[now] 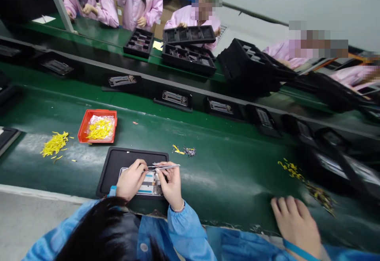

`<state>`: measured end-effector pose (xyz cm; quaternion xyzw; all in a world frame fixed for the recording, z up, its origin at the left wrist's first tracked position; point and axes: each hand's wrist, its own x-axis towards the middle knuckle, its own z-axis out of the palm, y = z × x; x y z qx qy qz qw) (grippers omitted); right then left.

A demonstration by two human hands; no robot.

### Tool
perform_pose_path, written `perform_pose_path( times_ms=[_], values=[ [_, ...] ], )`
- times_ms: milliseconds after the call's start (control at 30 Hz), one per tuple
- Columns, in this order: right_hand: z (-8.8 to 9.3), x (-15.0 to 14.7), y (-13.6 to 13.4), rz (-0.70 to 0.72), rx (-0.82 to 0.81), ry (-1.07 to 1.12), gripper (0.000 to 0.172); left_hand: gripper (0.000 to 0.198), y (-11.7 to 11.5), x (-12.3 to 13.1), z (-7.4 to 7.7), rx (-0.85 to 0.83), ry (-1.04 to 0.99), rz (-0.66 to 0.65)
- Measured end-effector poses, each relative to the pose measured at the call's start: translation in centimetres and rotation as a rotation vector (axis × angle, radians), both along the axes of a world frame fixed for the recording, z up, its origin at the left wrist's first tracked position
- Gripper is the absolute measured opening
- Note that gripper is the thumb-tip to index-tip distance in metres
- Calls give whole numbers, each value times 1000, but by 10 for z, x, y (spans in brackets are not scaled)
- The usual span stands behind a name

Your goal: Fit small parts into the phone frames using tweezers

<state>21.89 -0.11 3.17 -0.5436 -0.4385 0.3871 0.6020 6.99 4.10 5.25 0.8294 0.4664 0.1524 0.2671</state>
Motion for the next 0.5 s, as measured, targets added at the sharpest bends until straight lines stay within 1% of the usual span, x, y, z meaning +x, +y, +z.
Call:
perform_pose_path(
  times_ms=[133,267,367,500],
  values=[
    [-1,0,1,0,-13,10,21,15,1,1,5,-45,36,18],
    [-1,-2,0,-27,0,-3,18,15,3,0,7,-68,65,-27],
    [1,-5,-1,-45,29,-47,15,18,4,-3,5,-33,83,-73],
    [4,-7,2,-50,55,-52,15,22,6,-7,0,84,69,-102]
  ],
)
